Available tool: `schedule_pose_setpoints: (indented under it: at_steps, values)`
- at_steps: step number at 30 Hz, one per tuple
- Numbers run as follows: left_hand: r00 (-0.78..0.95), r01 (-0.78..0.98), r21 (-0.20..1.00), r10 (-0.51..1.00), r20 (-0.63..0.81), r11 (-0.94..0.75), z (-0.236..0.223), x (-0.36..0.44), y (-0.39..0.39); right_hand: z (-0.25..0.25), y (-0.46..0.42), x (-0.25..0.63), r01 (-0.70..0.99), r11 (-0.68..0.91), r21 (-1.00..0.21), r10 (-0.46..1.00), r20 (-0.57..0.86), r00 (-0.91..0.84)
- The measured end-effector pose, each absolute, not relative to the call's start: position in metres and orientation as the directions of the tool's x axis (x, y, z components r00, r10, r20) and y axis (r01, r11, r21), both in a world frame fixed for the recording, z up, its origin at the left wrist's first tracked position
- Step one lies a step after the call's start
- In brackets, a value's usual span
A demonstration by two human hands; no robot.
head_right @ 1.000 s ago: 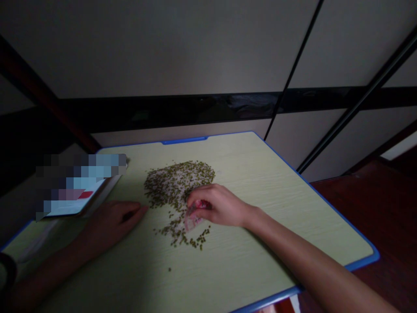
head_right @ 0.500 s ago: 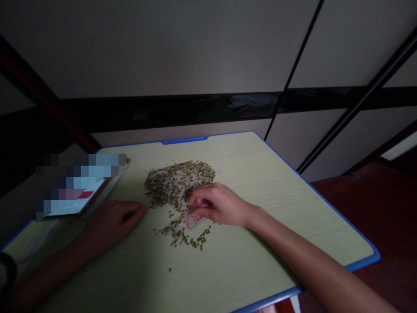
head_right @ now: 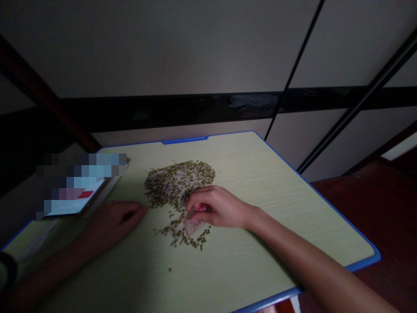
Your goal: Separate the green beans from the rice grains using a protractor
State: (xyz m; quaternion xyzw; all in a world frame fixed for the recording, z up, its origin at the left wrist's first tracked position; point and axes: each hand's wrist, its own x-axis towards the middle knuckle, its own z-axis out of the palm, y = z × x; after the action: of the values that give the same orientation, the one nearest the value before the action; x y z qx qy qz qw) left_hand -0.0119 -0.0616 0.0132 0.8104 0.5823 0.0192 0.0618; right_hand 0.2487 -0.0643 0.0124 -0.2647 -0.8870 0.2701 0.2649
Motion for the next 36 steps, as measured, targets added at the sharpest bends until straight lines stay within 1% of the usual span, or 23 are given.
schedule_pose_setpoints:
  at_steps: [5,17,24,30,36]
  values:
    - [0.329,0.940,0.111,0.943,-0.050,-0.322,0.0124,-0.0115,-0.0608,0.0143,-0.0651,0.2485,0.298,0.707,-0.641,0.598,0.317,-0.736]
    - [0.344,0.933,0.123,0.938,-0.044,-0.337,0.0091,-0.0140,-0.0598,0.0126,-0.0654,0.2480,0.349,0.693,-0.631,0.645,0.325,-0.692]
    - [0.335,0.937,0.127,0.941,-0.054,-0.326,0.0102,-0.0137,-0.0592,0.0118,-0.0654,0.2477,0.325,0.711,-0.624,0.621,0.340,-0.707]
    - [0.340,0.936,0.120,0.939,-0.053,-0.332,0.0099,-0.0139,-0.0602,0.0098,-0.0652,0.2460,0.380,0.696,-0.609,0.662,0.341,-0.667]
    - [0.325,0.942,0.113,0.944,-0.053,-0.318,0.0096,-0.0136,-0.0606,0.0080,-0.0656,0.2438,0.389,0.700,-0.599,0.666,0.352,-0.657]
